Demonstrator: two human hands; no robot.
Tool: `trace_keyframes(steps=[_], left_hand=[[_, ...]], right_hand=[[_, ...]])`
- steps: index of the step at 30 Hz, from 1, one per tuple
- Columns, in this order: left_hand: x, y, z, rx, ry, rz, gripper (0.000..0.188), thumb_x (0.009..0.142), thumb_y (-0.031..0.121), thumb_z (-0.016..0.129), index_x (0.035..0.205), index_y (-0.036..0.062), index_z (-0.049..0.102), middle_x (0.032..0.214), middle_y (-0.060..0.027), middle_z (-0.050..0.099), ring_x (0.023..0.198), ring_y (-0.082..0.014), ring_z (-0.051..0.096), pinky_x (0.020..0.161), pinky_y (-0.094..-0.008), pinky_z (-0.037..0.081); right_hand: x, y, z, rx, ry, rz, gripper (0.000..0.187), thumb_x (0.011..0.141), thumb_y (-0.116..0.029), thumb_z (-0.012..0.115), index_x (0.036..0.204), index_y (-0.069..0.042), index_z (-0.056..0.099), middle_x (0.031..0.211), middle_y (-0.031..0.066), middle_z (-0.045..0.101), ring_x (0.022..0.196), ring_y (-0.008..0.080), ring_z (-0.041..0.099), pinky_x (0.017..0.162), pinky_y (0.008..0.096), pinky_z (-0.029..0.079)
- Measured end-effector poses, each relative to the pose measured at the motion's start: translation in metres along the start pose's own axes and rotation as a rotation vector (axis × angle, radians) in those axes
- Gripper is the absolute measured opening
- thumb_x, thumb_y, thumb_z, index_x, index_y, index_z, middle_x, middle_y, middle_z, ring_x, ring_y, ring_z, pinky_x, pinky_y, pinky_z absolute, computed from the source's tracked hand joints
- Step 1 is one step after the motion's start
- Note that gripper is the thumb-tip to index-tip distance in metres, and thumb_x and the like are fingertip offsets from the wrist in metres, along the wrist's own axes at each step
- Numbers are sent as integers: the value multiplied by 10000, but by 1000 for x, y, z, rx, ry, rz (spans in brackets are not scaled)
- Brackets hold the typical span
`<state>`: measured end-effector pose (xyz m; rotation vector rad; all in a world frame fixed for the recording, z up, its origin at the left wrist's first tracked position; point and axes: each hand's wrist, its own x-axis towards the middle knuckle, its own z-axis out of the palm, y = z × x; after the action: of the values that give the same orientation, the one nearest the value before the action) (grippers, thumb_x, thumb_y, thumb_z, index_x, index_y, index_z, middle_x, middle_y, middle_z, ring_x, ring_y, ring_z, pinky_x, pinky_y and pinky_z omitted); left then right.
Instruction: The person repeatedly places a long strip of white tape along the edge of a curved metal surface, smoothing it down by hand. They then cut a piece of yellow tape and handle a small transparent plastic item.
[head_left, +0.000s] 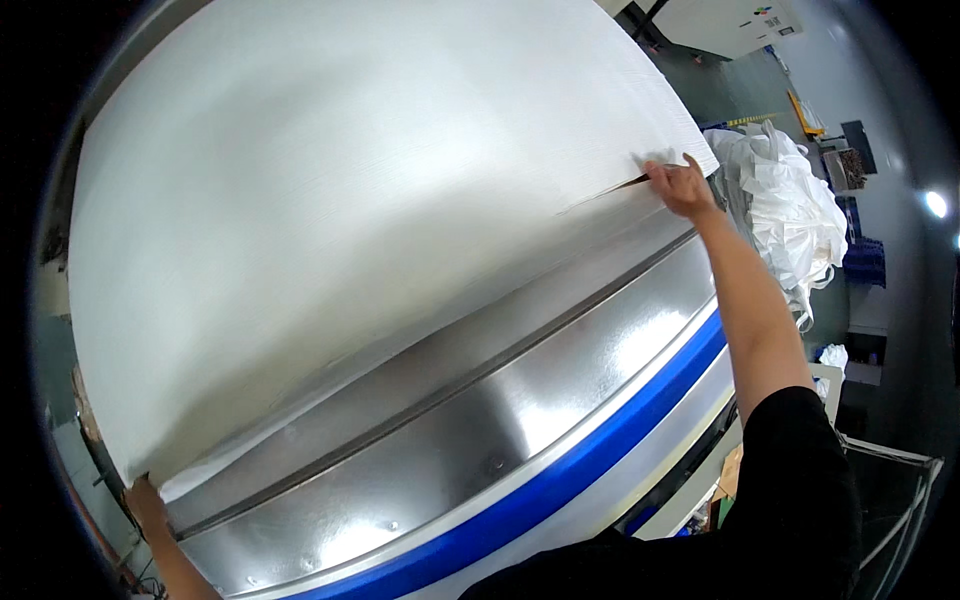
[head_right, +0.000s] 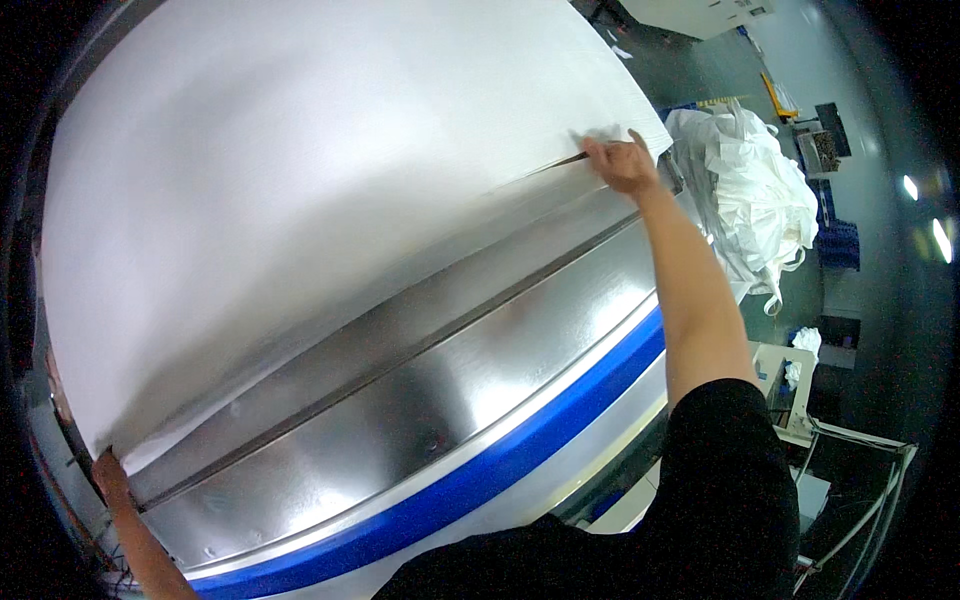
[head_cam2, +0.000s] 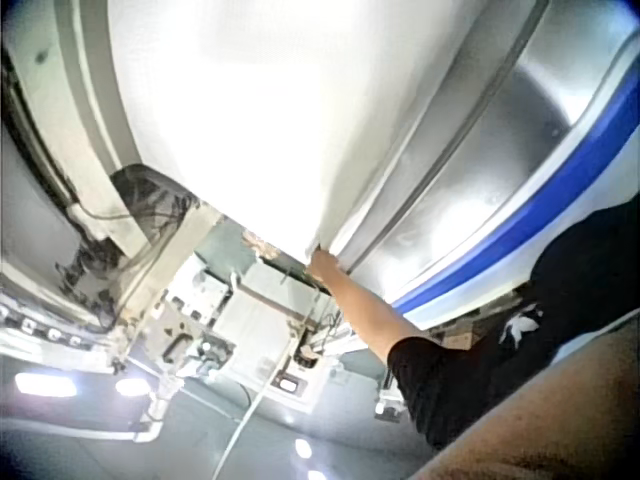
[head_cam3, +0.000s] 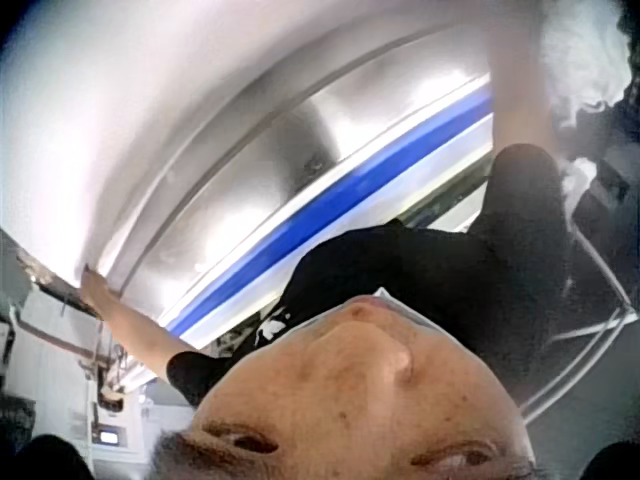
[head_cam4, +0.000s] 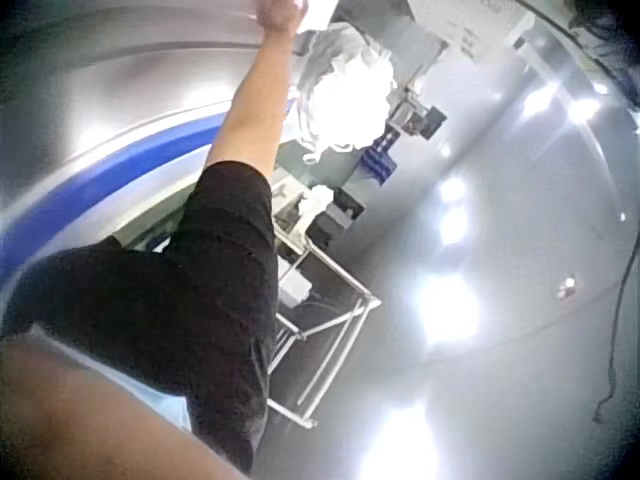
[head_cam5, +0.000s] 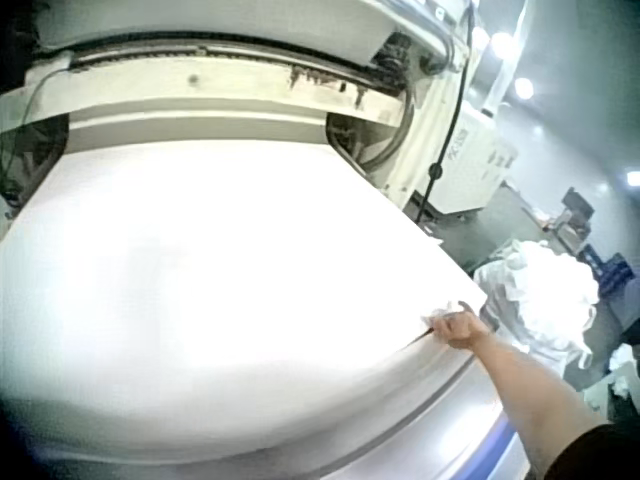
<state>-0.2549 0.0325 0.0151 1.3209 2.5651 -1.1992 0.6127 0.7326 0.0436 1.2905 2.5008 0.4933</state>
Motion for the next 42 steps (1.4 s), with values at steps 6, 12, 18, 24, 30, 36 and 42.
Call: trace_keyframes(steps=[6,12,18,24,30,36,42], left_hand=[[7,4,-7,-223,26,-33,255,812,2,545,1053,25,624,962,-192,659,907,-401,619,755,-470,493],[-37,-61,-16,86,2,59,269,808,-3,541,1065,35,612,993,-194,649,948,-389,610,772,-468,492],[-18,35,-84,-53,-198,-116,386,899,17,432,1199,197,597,1166,-69,628,1103,-265,570,972,-423,403],[-65,-30,-133,-134,-125,-206,376,880,80,499,1217,214,596,1156,-90,637,1058,-285,591,964,-432,412],[-146,-70,-116,-191,-247,13,417,787,50,555,1182,173,612,1071,-119,656,1023,-346,590,908,-455,429],[-229,11,-101,115,-711,201,480,745,48,566,1197,205,612,1161,-71,640,1086,-270,601,1036,-493,352],[-283,52,-53,146,-954,360,318,801,82,558,1085,165,673,1182,-77,631,1157,-245,562,1000,-506,384]], right_hand=[[6,131,24,-203,-454,-180,271,865,-111,515,1107,-70,630,1110,139,641,1023,333,612,959,435,450],[16,98,60,1,-307,110,390,767,-42,561,1148,-108,610,1108,153,639,1040,365,586,905,454,463],[-1,125,11,88,-289,138,399,804,-15,550,1178,-131,626,1106,122,656,1038,311,610,894,386,471],[-24,237,-29,131,-144,2,388,836,-37,529,1223,-29,560,1179,182,608,1107,346,565,952,422,435],[-102,295,-26,-265,-124,-163,400,842,-30,537,1241,-45,547,1106,187,623,1070,339,572,965,414,413],[-216,245,-6,7,-529,-191,438,709,14,571,1135,-80,611,1030,174,644,983,372,582,901,431,446],[-268,189,-5,-178,-802,-301,265,761,-102,577,1009,-78,667,916,170,653,906,346,619,837,423,487]])
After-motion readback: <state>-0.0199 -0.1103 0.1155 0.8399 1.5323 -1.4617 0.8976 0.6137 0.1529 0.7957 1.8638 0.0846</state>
